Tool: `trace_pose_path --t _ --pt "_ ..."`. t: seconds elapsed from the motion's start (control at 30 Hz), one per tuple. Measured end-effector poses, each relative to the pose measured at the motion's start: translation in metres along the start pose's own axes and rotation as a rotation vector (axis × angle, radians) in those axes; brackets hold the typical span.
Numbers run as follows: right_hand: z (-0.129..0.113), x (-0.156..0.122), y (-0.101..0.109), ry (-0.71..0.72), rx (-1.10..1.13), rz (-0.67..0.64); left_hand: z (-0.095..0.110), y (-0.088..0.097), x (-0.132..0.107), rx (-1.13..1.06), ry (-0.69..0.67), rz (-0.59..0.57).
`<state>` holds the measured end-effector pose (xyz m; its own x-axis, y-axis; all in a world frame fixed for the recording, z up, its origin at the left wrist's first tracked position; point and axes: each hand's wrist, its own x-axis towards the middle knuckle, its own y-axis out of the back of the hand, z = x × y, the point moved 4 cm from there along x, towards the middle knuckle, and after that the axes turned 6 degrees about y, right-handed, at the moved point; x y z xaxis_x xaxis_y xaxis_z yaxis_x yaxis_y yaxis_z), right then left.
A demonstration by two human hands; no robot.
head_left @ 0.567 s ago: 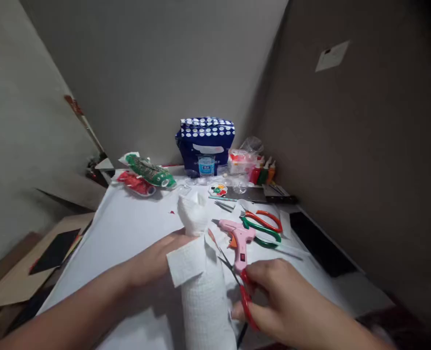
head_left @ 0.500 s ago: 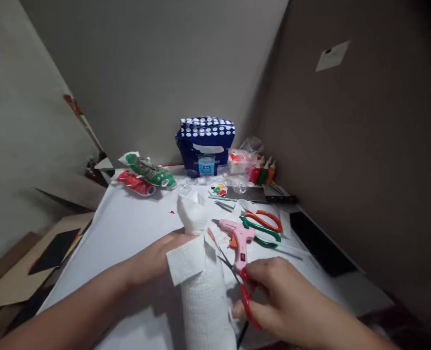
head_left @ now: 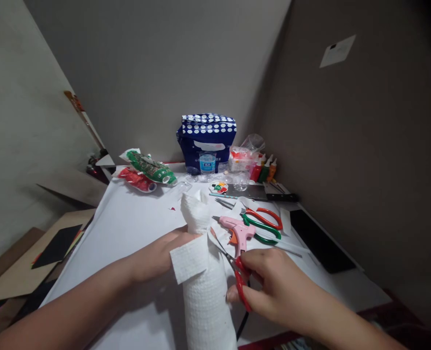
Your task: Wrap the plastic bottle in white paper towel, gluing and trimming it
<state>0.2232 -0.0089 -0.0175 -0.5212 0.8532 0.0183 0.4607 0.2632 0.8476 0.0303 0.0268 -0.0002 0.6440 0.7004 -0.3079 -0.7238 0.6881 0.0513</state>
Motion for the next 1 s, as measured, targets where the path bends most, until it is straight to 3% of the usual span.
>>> trace_pose_path --t 0.23,0.53,0.8,1.0 --pt "0.005 0.007 0.002 0.035 -0.009 -0.030 0.001 0.003 0.001 0.010 0.007 0.054" --pt "0.012 0.014 -0.002 0.067 0.054 -0.047 -0.010 0.002 0.003 -0.066 0.046 0.042" --pt "0.011 0.013 -0.001 0.082 0.019 -0.039 -0.002 -0.002 0.001 -0.029 0.050 0.022" --pt "0.010 0.012 -0.001 0.086 -0.006 -0.023 -0.013 0.004 0.003 -0.042 0.051 0.045"
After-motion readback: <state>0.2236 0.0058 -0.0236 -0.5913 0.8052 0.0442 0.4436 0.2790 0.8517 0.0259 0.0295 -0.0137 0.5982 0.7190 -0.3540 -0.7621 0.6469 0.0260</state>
